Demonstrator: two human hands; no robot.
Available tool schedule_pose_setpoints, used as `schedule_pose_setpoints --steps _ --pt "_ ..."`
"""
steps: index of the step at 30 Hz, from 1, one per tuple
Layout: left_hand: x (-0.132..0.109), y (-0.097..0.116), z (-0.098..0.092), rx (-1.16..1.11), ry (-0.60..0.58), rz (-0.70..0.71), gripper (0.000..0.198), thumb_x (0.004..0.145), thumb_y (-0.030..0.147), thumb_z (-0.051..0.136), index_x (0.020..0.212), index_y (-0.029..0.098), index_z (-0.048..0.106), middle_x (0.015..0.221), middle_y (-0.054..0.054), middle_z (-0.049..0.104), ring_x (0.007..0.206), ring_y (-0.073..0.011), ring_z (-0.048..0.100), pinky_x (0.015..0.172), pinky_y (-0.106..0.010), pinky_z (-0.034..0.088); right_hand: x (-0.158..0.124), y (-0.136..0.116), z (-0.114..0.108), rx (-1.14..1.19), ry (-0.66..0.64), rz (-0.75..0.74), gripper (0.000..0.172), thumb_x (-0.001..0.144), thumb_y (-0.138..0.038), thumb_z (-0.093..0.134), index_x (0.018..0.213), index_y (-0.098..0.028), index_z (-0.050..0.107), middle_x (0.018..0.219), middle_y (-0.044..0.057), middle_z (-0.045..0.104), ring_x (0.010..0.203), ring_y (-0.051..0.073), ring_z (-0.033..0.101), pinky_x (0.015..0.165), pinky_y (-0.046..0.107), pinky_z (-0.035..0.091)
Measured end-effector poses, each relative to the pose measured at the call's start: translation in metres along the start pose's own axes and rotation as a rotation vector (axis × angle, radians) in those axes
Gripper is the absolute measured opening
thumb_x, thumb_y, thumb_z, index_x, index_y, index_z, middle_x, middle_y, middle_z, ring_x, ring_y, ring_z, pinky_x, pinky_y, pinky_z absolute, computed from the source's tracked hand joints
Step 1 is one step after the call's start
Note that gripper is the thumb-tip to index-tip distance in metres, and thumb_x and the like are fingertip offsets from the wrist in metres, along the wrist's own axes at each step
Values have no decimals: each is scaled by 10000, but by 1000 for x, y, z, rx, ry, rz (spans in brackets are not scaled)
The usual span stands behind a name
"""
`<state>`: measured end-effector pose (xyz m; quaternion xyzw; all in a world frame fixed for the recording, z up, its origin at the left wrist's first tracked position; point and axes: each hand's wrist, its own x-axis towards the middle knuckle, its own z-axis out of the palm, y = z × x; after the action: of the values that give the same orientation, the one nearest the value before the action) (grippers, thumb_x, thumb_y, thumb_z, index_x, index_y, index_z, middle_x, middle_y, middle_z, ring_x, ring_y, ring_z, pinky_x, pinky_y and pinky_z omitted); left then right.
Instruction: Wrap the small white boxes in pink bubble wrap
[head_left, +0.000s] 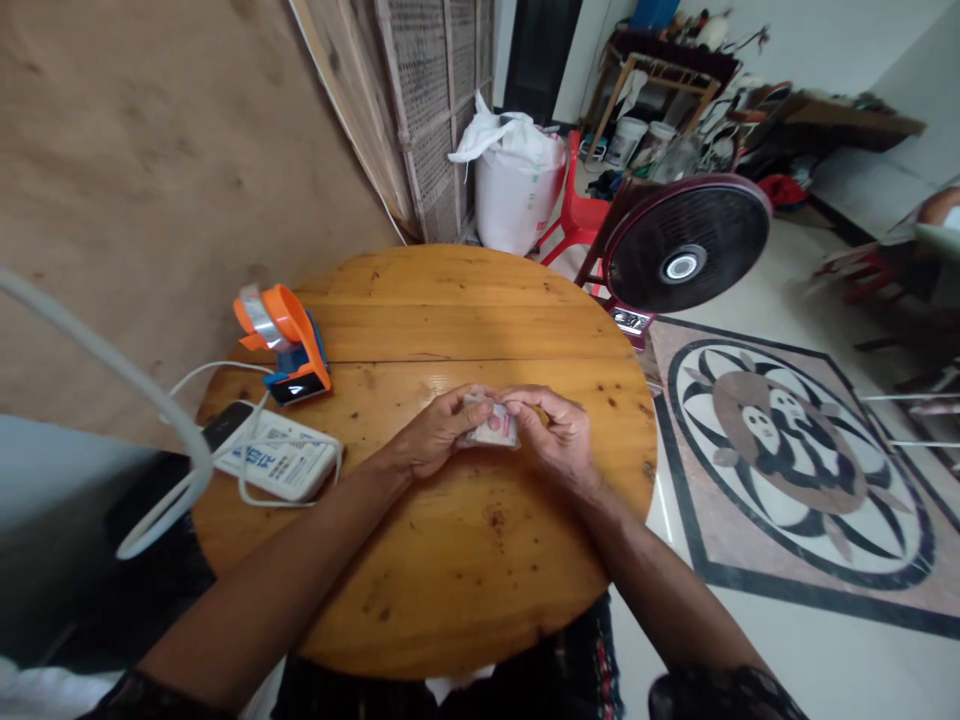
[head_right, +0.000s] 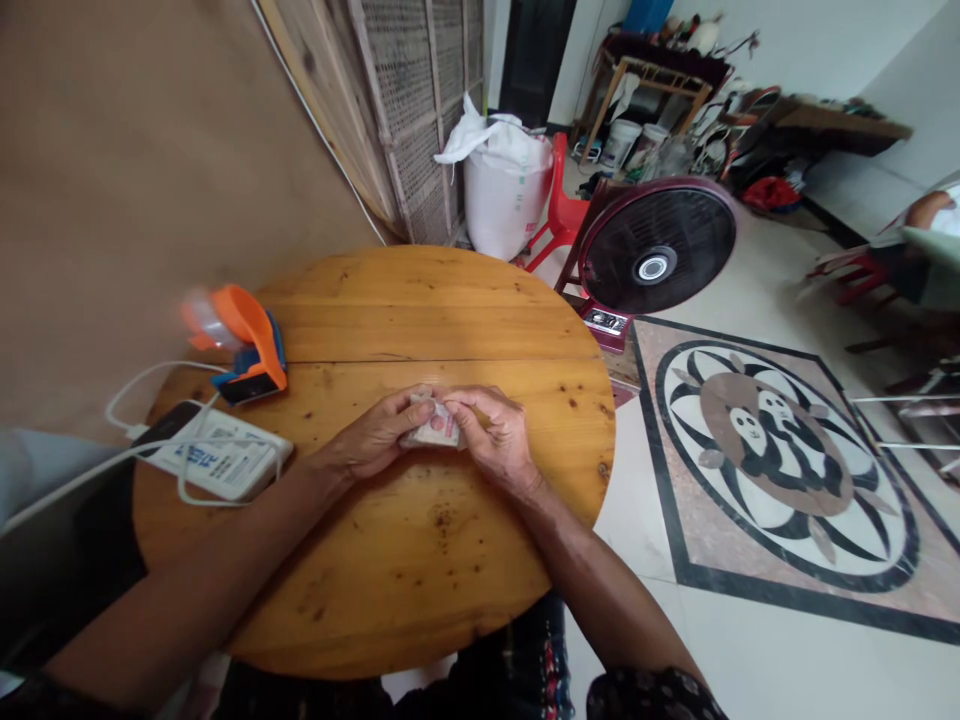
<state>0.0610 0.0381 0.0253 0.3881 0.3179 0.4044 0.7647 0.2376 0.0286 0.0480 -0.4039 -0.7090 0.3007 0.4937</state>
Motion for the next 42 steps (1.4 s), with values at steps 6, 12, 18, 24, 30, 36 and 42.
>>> schedule_pose_setpoints --steps 6,12,18,24,30,36,42 --pt "0 2 1 -77 33 -37 403 695 423 799 951 154 644 866 -17 643 760 -122 589 747 -246 458 1 1 -3 -125 -62 -163 182 903 -230 582 965 -294 740 947 20 759 926 207 699 889 388 511" --pt "-2 8 4 -175 13 -51 442 693 388 815 1025 154 640 911 -39 658 779 -137 604 728 -239 478 2 -1 -2 -200 -85 -280 259 905 -163 557 1056 -301 716 963 10 759 963 198 700 890 375 498" --pt "-8 14 8 -143 -11 -11 607 643 280 853 1172 186 571 974 -12 661 840 -125 622 791 -229 481 2 -7 0 -187 -9 -334 230 890 -119 576 1013 -262 706 993 30 757 937 192 707 855 371 505" --pt "-8 11 10 -111 7 6 619 643 215 832 1195 195 553 961 4 661 850 -130 630 806 -239 483 0 -8 1 -182 27 -281 174 910 -185 576 980 -268 712 943 26 762 886 189 713 835 380 526" --pt "-6 4 9 -190 8 4 574 631 170 834 1143 186 575 916 4 655 823 -127 633 780 -239 491 -1 -7 3 -121 49 -211 160 907 -185 593 966 -271 714 925 18 756 885 178 705 838 368 538" --pt "-4 2 7 -233 52 17 498 630 142 827 1073 176 601 880 5 665 773 -122 639 740 -240 503 0 -5 3 -182 7 -282 199 902 -158 582 979 -284 716 945 10 762 909 185 714 859 365 517" --pt "-6 10 8 -316 71 -20 449 615 77 786 1025 168 628 873 -1 668 765 -118 637 744 -241 503 5 -6 3 -294 -72 -432 224 904 -140 542 1000 -254 709 1008 39 762 973 198 712 831 369 511"
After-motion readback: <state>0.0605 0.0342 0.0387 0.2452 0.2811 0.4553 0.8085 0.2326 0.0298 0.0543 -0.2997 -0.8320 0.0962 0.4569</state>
